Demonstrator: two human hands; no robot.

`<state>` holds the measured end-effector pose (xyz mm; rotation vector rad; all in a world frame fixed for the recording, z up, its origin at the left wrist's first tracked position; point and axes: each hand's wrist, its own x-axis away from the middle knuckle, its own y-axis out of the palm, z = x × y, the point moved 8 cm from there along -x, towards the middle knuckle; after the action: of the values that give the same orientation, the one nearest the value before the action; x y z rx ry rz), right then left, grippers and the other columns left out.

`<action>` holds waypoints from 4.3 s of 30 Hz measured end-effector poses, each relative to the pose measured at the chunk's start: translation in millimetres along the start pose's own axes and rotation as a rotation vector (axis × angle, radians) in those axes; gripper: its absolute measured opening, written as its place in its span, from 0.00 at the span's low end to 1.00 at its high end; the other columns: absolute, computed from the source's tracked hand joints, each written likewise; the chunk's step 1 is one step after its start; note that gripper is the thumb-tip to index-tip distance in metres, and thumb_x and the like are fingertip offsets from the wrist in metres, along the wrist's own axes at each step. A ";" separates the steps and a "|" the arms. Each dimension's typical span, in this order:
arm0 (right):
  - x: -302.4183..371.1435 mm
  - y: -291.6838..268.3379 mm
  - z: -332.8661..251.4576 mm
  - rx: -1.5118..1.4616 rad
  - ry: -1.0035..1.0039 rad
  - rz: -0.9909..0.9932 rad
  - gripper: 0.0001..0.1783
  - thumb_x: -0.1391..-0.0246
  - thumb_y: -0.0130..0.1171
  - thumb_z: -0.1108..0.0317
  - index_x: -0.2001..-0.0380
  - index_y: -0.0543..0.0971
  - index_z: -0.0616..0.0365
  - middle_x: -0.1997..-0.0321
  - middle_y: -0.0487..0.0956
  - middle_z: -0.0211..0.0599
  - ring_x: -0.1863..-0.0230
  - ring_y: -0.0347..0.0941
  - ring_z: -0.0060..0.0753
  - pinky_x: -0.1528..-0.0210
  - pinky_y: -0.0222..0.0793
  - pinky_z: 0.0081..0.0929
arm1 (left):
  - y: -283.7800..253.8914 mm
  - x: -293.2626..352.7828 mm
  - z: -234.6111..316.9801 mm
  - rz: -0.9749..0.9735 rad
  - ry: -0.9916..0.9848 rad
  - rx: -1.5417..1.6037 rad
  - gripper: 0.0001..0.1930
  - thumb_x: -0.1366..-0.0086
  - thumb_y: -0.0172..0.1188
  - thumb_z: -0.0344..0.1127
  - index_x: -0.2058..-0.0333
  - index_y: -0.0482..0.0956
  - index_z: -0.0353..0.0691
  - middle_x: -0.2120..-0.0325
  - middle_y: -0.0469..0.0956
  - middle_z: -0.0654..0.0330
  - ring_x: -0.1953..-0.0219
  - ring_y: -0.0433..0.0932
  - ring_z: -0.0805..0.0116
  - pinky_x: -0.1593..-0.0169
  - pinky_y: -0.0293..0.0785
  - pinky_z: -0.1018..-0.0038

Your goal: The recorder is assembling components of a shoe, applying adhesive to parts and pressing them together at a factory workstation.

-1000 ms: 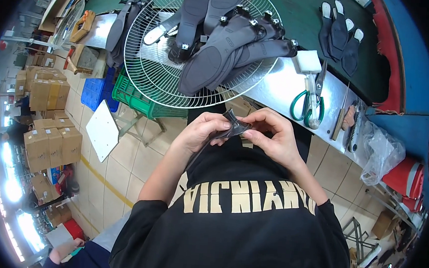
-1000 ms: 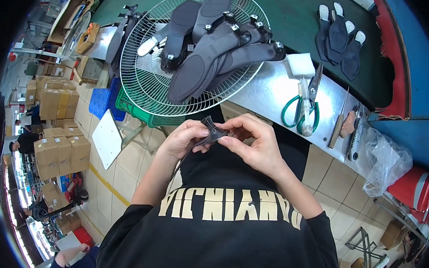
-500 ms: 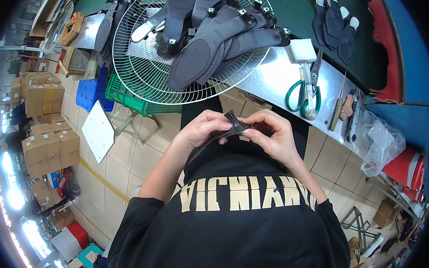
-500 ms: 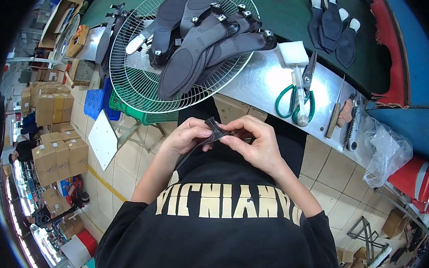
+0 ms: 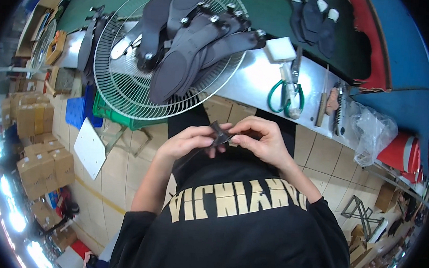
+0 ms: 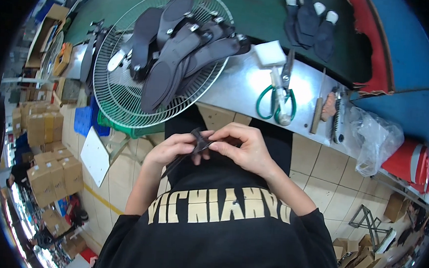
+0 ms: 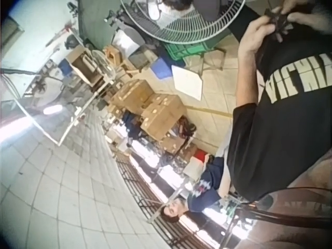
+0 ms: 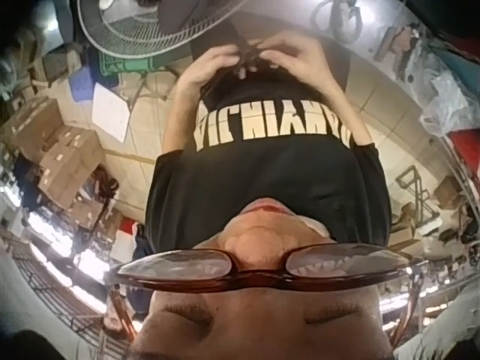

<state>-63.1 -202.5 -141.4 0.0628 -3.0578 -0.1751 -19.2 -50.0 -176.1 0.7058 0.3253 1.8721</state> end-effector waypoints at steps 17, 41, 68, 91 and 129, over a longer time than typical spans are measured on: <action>-4.4 -128.2 -18.5 1.057 -0.070 0.655 0.21 0.49 0.64 0.63 0.51 0.79 0.58 0.63 0.76 0.41 0.62 0.74 0.42 0.59 0.70 0.35 | 4.6 22.0 65.8 0.774 0.421 -1.028 0.13 0.46 0.66 0.23 0.59 0.82 0.33 0.71 0.83 0.59 0.73 0.80 0.76 0.68 0.75 0.80; -6.4 -130.4 -9.4 -0.001 -0.005 0.369 0.27 0.37 0.56 0.64 0.36 0.66 0.55 0.60 0.77 0.32 0.76 0.66 0.12 0.79 0.60 0.10 | 19.9 74.7 72.3 0.399 0.652 0.016 0.23 0.33 0.55 0.27 0.43 0.57 0.42 0.55 0.79 0.55 0.61 0.80 0.74 0.69 0.79 0.79; -38.6 -128.3 -80.8 -0.157 -0.244 0.587 0.24 0.35 0.52 0.65 0.38 0.63 0.57 0.70 0.78 0.34 0.74 0.79 0.26 0.73 0.78 0.23 | 26.1 21.1 128.4 0.264 0.895 0.112 0.27 0.35 0.45 0.20 0.38 0.55 0.43 0.39 0.63 0.32 0.37 0.67 0.46 0.46 0.77 0.64; -84.8 -82.0 -133.2 0.048 -0.454 0.383 0.22 0.35 0.52 0.69 0.40 0.66 0.60 0.63 0.83 0.35 0.73 0.69 0.10 0.73 0.61 0.11 | 31.7 -5.7 52.7 0.009 0.200 0.324 0.30 0.46 0.57 0.23 0.42 0.65 0.32 0.63 0.79 0.45 0.60 0.80 0.58 0.49 0.74 0.67; -33.0 12.8 -101.8 0.474 -0.279 -0.028 0.23 0.51 0.58 0.80 0.48 0.79 0.60 0.63 0.82 0.38 0.73 0.73 0.21 0.70 0.67 0.17 | -66.5 55.4 111.0 0.782 0.763 0.408 0.21 0.30 0.54 0.51 0.64 0.79 0.35 0.71 0.80 0.56 0.75 0.81 0.65 0.74 0.81 0.68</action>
<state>-22.5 -199.8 -41.5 0.1180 -3.2977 0.5910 83.3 16.2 -105.9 0.3553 1.0564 2.8387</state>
